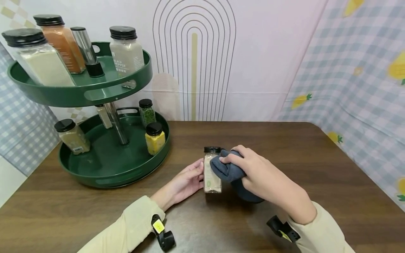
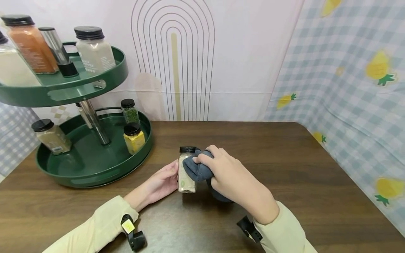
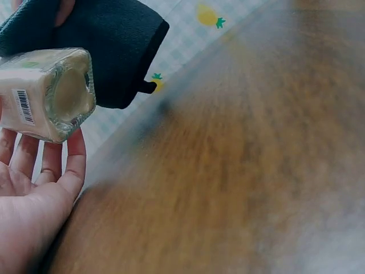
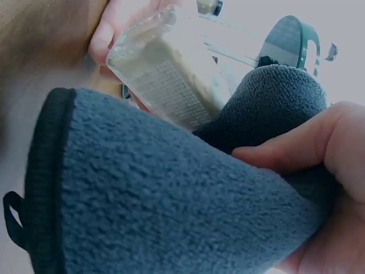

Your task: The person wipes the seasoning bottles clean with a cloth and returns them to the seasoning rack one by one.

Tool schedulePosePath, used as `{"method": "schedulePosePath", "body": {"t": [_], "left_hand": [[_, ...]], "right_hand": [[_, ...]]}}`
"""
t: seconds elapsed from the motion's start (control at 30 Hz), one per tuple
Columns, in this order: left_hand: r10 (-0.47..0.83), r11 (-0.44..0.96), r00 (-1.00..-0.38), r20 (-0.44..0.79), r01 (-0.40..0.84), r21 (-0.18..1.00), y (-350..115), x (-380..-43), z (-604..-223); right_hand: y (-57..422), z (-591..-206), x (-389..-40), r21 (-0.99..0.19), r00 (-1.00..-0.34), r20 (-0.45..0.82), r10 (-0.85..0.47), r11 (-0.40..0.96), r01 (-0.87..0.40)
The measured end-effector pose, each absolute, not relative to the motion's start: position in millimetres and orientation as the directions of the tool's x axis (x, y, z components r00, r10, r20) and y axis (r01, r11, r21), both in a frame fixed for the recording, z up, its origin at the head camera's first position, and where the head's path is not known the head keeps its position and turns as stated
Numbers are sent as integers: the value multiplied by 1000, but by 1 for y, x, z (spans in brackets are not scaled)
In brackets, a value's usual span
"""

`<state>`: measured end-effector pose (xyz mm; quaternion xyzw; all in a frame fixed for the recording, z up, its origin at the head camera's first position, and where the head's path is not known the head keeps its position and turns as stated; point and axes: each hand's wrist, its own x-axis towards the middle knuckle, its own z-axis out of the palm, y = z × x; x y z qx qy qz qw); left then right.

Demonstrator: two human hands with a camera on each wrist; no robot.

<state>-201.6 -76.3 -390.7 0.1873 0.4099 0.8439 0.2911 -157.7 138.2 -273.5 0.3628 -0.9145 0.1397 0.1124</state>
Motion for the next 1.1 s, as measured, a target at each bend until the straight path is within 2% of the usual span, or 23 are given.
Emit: {"method": "schedulePosePath", "body": {"t": [0.2, 0.33, 0.53, 0.73, 0.9, 1.1], "left_hand": [[593, -532, -805, 16, -376, 759, -78, -203, -390], [609, -527, -793, 8, -397, 751, -79, -204, -390], [611, -528, -791, 44, -366, 766, -78, -204, -391], [601, -540, -797, 51, -358, 762, -77, -203, -391], [627, -497, -776, 61, -339, 799, -78, -202, -390], [650, -463, -755, 85, -305, 832, -77, -202, -390]], "right_hand": [[136, -275, -154, -166, -714, 167, -680, 695, -700], [138, -271, -150, -165, -707, 107, -699, 689, -706], [146, -258, -145, -204, -720, 30, -693, 701, -684], [145, -259, -149, -146, -748, 216, -628, 736, -661], [132, -270, -152, -149, -729, 353, -587, 734, -663], [122, -283, -154, -138, -731, 399, -554, 752, -645]]}}
